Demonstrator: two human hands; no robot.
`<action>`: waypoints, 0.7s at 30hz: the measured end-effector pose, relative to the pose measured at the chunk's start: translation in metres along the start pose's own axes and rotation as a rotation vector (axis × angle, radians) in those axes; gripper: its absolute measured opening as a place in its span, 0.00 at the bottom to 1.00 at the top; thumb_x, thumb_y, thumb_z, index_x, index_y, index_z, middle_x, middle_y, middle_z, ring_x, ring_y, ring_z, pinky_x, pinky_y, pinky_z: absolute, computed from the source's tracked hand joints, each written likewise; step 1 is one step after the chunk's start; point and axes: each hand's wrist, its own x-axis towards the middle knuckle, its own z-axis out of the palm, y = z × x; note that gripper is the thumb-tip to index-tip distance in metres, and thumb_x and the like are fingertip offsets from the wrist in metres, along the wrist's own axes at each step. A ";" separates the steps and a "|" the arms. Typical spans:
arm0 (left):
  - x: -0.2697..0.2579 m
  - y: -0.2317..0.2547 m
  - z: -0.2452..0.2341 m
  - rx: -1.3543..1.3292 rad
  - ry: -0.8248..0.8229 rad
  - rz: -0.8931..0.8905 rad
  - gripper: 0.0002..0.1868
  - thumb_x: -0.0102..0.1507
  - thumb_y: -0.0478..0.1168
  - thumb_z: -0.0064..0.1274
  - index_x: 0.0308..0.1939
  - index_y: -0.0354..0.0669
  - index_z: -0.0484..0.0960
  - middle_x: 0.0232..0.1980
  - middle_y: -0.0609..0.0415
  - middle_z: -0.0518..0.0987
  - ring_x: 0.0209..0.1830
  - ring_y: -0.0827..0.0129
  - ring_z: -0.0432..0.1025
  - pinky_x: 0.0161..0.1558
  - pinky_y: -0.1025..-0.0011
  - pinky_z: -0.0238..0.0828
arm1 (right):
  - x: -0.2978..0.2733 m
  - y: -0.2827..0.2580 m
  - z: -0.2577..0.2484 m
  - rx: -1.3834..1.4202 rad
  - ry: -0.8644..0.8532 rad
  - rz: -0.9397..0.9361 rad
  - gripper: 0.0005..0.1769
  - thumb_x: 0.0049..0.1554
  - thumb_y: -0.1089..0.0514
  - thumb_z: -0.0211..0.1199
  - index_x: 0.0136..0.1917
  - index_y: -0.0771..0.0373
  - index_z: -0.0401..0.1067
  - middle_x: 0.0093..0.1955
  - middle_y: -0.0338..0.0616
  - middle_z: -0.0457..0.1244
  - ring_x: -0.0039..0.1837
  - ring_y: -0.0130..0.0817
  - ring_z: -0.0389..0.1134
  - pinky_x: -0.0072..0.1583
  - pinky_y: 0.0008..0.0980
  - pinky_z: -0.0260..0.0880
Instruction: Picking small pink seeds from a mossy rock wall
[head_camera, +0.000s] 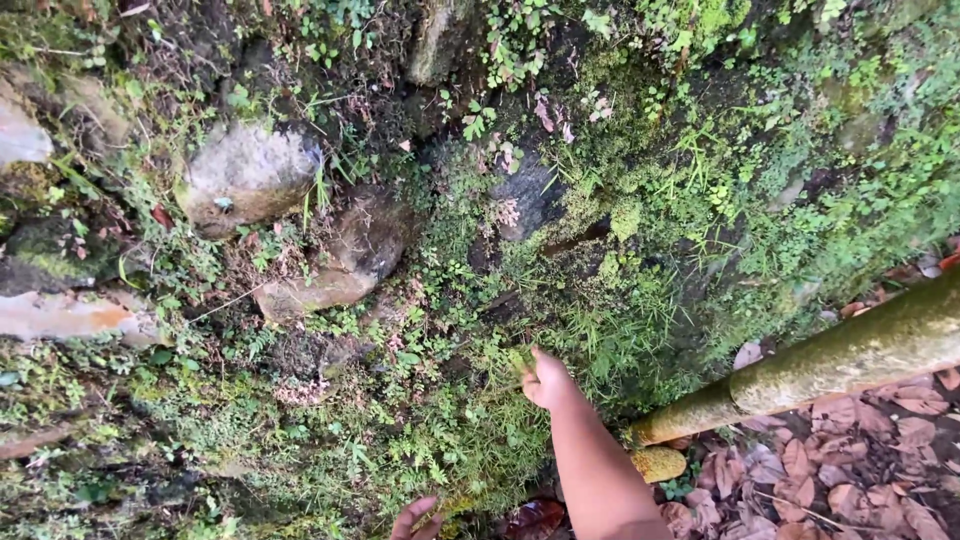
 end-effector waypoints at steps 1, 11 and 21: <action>-0.001 0.001 0.003 -0.008 0.054 -0.022 0.23 0.56 0.26 0.62 0.54 0.46 0.87 0.60 0.50 0.85 0.53 0.59 0.80 0.56 0.59 0.74 | 0.018 0.006 0.004 0.510 0.025 0.176 0.19 0.66 0.53 0.52 0.68 0.55 0.53 0.58 0.42 0.52 0.42 0.23 0.56 0.40 0.18 0.63; -0.001 -0.001 0.017 0.167 0.234 -0.090 0.19 0.56 0.30 0.62 0.49 0.50 0.93 0.56 0.53 0.86 0.38 0.66 0.81 0.43 0.70 0.73 | 0.064 0.045 0.044 0.802 0.246 0.162 0.14 0.68 0.51 0.53 0.56 0.62 0.73 0.36 0.38 0.57 0.33 0.27 0.55 0.31 0.26 0.60; -0.002 0.013 0.015 0.008 0.199 -0.138 0.18 0.57 0.30 0.66 0.50 0.47 0.90 0.56 0.58 0.88 0.25 0.66 0.74 0.33 0.70 0.65 | 0.063 0.159 0.060 0.458 0.444 -0.242 0.10 0.65 0.60 0.54 0.47 0.55 0.77 0.43 0.40 0.71 0.24 0.19 0.50 0.24 0.20 0.52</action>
